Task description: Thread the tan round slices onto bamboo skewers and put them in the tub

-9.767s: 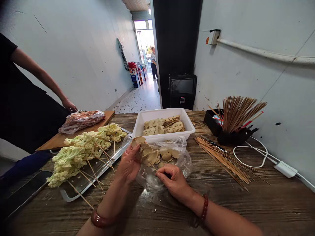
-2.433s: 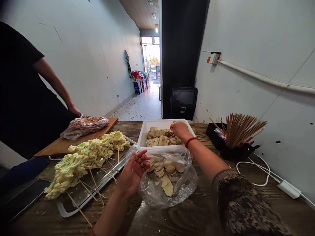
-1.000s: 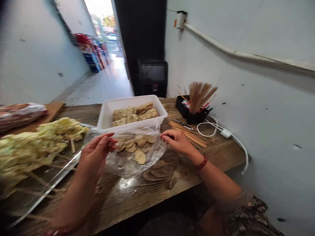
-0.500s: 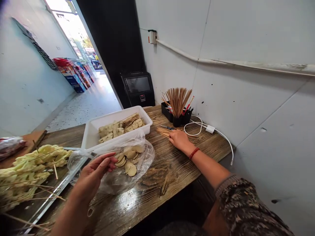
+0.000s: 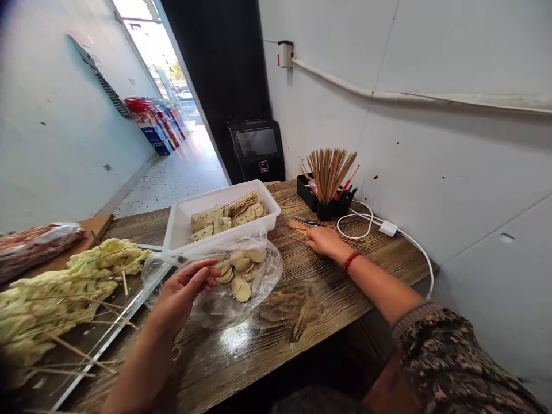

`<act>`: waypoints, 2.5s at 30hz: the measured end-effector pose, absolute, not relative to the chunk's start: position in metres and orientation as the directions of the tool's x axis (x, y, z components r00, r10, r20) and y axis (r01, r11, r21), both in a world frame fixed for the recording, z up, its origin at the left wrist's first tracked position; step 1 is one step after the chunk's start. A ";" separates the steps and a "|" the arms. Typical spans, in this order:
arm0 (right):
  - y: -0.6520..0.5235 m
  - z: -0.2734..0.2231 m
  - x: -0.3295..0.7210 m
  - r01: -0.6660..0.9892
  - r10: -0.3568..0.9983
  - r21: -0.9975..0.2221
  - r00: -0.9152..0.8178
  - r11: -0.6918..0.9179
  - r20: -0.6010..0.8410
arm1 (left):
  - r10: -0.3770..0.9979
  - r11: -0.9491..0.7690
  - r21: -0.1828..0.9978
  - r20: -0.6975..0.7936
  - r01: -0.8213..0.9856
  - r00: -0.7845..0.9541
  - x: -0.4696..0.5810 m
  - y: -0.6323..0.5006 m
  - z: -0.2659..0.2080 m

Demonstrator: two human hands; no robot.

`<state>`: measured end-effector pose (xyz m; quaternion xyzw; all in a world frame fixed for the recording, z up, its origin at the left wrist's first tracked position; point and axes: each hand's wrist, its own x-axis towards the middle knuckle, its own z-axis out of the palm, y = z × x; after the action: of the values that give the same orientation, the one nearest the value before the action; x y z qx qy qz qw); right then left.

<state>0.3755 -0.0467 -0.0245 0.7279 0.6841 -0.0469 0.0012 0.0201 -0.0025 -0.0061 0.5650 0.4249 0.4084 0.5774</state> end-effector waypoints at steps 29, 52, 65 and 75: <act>-0.054 -0.006 0.228 0.118 0.948 -0.992 -0.319 0.041 0.001 | 0.885 -0.449 0.763 0.307 0.465 0.350 0.019 0.004 -0.027; -0.040 -0.030 0.237 0.013 0.995 -1.000 -0.098 -0.023 -0.024 | 0.708 -0.591 -0.205 0.330 0.780 0.624 0.043 0.002 -0.030; -0.044 -0.020 0.239 -0.063 0.994 -0.998 -0.108 0.006 0.013 | 0.992 -0.109 0.992 0.105 0.055 0.067 0.014 0.013 -0.024; -0.048 -0.025 0.238 0.079 0.991 -0.997 -0.132 -0.023 -0.034 | 0.902 -0.419 0.690 0.238 0.590 0.362 0.023 0.012 -0.051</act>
<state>0.2375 -0.0482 -0.0250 0.4916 0.5438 -0.5197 -0.4388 0.0233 0.0123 -0.0506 0.7849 0.4752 0.3056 0.2545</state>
